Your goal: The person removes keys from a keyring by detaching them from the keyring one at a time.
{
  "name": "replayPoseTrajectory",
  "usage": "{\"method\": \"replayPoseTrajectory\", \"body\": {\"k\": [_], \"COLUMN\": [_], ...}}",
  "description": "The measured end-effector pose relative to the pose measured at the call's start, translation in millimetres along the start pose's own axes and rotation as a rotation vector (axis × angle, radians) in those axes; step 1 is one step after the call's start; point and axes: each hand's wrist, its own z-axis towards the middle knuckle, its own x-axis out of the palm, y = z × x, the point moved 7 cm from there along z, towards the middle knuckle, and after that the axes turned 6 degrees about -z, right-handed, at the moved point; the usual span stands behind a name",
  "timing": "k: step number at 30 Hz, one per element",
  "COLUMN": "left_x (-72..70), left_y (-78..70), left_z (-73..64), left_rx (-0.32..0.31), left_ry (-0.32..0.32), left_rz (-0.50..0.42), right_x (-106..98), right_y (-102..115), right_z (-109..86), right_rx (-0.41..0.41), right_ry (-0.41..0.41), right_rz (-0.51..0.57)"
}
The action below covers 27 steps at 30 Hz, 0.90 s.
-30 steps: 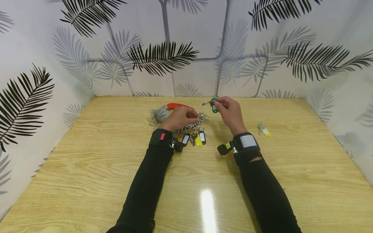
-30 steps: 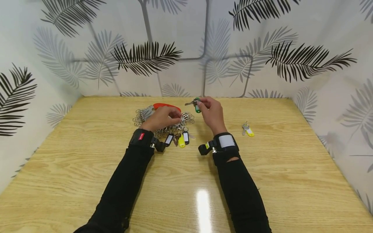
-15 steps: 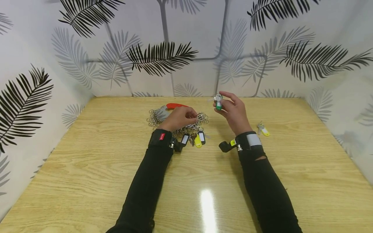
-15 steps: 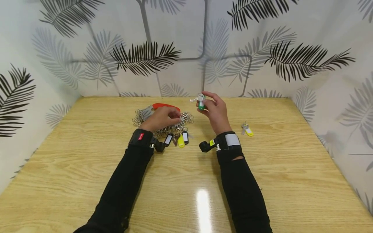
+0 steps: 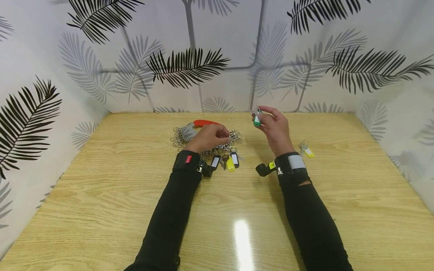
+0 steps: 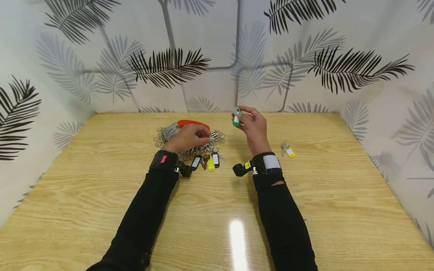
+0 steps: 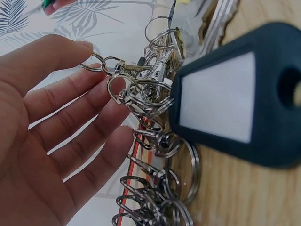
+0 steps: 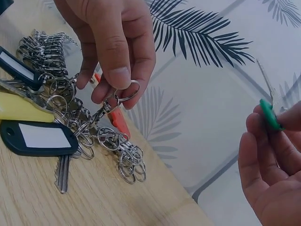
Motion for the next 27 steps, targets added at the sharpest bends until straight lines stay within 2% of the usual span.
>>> {"method": "replayPoseTrajectory", "body": {"k": [5,9,12,17,19,23,27], "left_x": [1.1,1.0,-0.2,1.7,1.7,1.2,2.4], "left_y": [1.3,1.7,1.6,2.5,1.7,-0.9,-0.7], "left_z": [0.2,0.1,0.7,1.8,1.6,1.2,0.9], "left_rx": [0.006,0.011,0.016,0.022,0.024,0.027,0.025], "left_ry": [-0.001,0.000,-0.002,0.002,0.006,0.008,0.013], "left_rz": [0.003,0.006,0.014,0.018,0.018,0.021,0.016], "right_x": [-7,-15,-24,-44,-54,-78,-102], "right_y": [3,6,10,16,18,18,14], "right_z": [0.4,0.3,0.7,-1.0,-3.1,-8.1,-13.9], "right_rx": [0.003,0.016,0.027,0.050,0.070,0.129,0.219], "right_ry": [-0.072,-0.085,-0.073,-0.012,0.010,0.025,0.023], "right_rz": [-0.071,-0.146,-0.158,-0.097,-0.118,-0.294,-0.557]}}
